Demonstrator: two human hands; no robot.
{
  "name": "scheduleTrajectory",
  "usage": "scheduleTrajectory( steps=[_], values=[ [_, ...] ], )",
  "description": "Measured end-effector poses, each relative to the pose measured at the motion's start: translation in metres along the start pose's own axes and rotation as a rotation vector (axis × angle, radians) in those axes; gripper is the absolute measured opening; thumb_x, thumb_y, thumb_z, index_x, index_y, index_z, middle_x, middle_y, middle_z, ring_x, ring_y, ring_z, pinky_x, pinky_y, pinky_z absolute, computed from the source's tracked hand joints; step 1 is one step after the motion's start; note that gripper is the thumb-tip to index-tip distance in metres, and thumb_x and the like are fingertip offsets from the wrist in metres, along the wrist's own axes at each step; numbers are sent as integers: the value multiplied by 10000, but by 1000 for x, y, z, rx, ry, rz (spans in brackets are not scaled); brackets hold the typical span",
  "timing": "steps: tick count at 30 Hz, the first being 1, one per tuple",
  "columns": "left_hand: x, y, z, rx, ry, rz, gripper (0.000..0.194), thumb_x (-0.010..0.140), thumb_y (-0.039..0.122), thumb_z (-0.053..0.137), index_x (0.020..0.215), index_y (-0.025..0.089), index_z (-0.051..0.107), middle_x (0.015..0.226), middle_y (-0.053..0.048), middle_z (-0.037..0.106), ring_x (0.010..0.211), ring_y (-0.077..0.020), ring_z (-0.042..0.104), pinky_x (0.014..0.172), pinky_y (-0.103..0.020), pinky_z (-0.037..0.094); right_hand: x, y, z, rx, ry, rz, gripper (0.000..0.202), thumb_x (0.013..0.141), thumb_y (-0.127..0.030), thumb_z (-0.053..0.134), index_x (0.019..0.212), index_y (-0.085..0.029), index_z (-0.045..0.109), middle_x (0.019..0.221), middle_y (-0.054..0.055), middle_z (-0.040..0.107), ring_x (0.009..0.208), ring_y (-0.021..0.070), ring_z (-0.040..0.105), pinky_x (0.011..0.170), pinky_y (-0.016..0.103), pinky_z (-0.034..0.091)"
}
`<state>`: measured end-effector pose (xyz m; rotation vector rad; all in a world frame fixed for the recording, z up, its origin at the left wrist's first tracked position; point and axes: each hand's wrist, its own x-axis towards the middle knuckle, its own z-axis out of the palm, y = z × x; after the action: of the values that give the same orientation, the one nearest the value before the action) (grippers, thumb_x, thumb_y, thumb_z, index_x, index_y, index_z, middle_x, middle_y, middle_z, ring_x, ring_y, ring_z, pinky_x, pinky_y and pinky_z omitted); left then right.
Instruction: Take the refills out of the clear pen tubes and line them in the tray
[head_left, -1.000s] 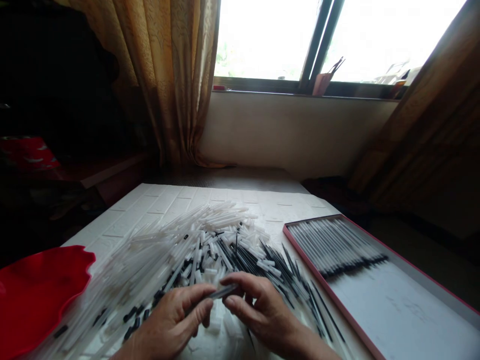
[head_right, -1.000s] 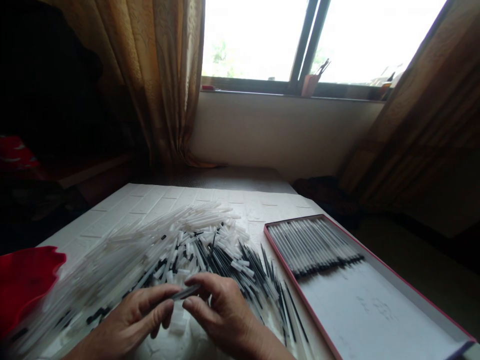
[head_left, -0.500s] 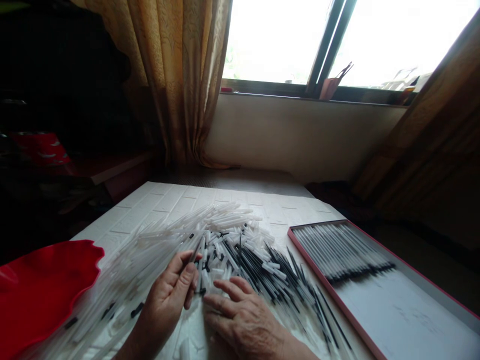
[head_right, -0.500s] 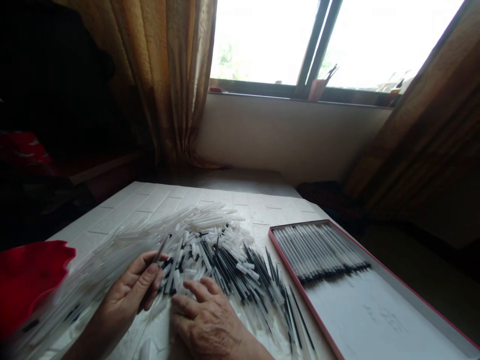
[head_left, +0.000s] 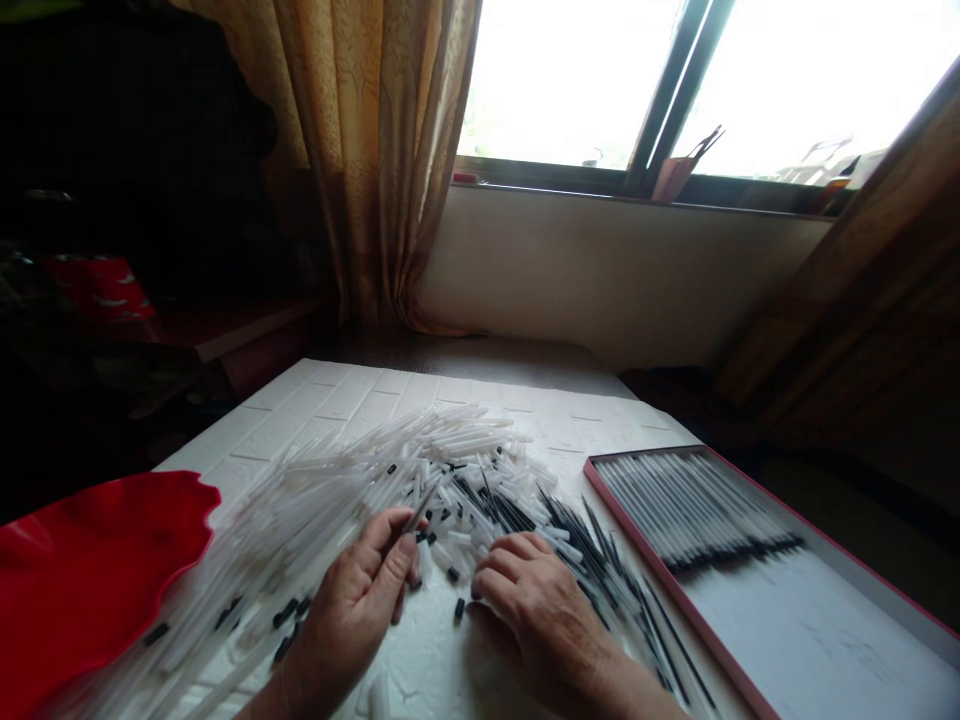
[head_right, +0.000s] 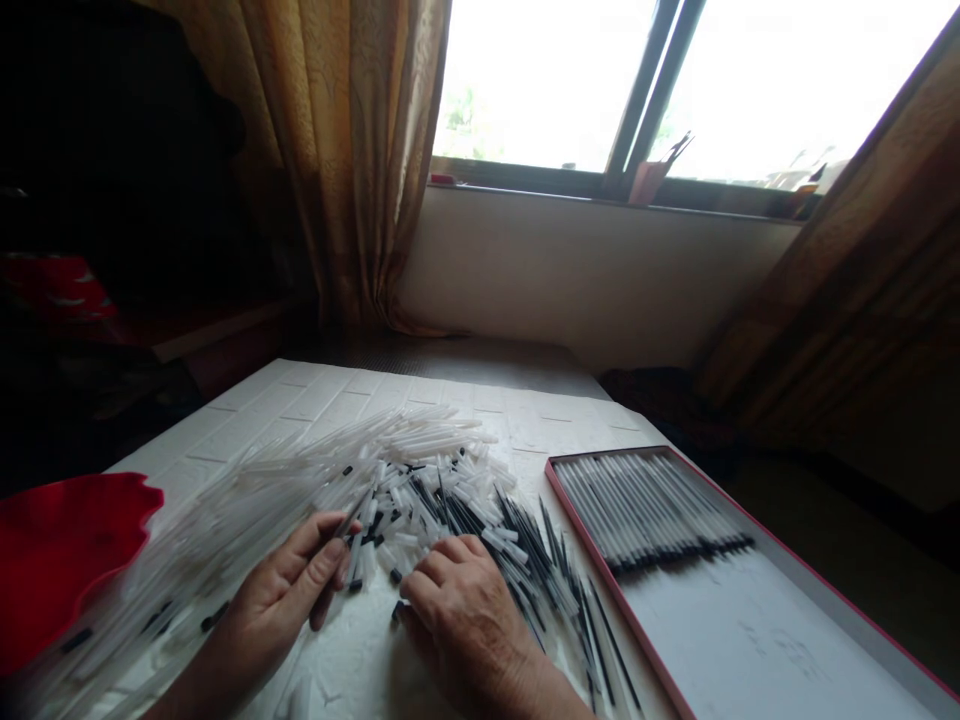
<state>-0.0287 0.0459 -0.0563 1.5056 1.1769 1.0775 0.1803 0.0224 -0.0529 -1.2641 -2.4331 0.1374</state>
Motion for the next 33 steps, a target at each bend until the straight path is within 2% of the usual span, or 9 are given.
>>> scheduleTrajectory(
  steps=[4, 10, 17, 21, 23, 25, 28, 30, 33],
  values=[
    [-3, -3, 2, 105, -46, 31, 442, 931, 565, 449, 1087, 174, 581, 645, 36, 566, 442, -92, 483, 423, -191, 391, 1, -3, 0, -22, -36, -25, 89, 829, -145, 648, 861, -228, 654, 829, 4, 694, 787, 190, 568, 733, 321, 379],
    [-3, 3, 4, 255, -152, 57, 323, 943, 418, 421, 1072, 179, 595, 662, 24, 576, 457, -107, 490, 413, -186, 395, 2, 0, 7, -100, -51, -39, 101, 842, -177, 703, 782, -233, 645, 809, -18, 695, 778, 172, 584, 719, 298, 361],
    [-4, 13, 6, 330, -220, 101, 317, 943, 421, 402, 987, 187, 611, 616, 45, 525, 429, -101, 439, 406, -182, 373, 4, 0, 11, -170, -57, -56, 97, 836, -256, 728, 789, -236, 646, 802, -17, 699, 767, 187, 597, 675, 305, 353],
    [-2, 11, 5, 330, -209, 101, 336, 937, 447, 404, 940, 185, 615, 607, 42, 526, 427, -103, 449, 397, -182, 378, 3, -2, 4, -127, -52, -63, 71, 851, -224, 704, 799, -251, 664, 786, -22, 697, 733, 178, 596, 669, 303, 354],
    [-1, 6, 3, 311, -162, 93, 353, 930, 466, 414, 982, 182, 617, 615, 39, 538, 431, -106, 455, 387, -181, 382, 1, 3, -4, -43, 10, -27, 74, 886, -192, 642, 876, -254, 682, 807, -10, 707, 745, 179, 611, 699, 301, 375],
    [0, 1, 1, 299, -113, 85, 371, 922, 483, 434, 1031, 181, 619, 610, 43, 541, 435, -110, 463, 385, -180, 390, -3, 14, -15, 43, 126, 42, 148, 937, -181, 552, 944, -235, 690, 829, 17, 713, 758, 181, 627, 726, 301, 401],
    [0, -4, 0, 289, -77, 86, 373, 915, 494, 456, 1032, 186, 629, 604, 45, 544, 432, -108, 468, 390, -179, 399, -10, 31, -34, 157, 253, 137, 214, 972, -221, 490, 940, -198, 700, 836, 56, 709, 759, 181, 640, 702, 281, 438],
    [1, -5, 1, 286, -60, 85, 372, 909, 499, 468, 1026, 188, 635, 596, 47, 543, 428, -107, 465, 384, -176, 394, -14, 36, -44, 226, 197, 174, 200, 952, -218, 518, 911, -201, 713, 829, 49, 707, 746, 170, 643, 671, 261, 447],
    [2, -5, 2, 281, -48, 74, 370, 897, 504, 487, 1026, 191, 638, 581, 50, 541, 417, -107, 461, 360, -169, 374, -18, 29, -50, 254, -8, 145, 114, 881, -196, 627, 852, -229, 733, 820, 12, 705, 736, 150, 640, 669, 245, 443]
  ],
)
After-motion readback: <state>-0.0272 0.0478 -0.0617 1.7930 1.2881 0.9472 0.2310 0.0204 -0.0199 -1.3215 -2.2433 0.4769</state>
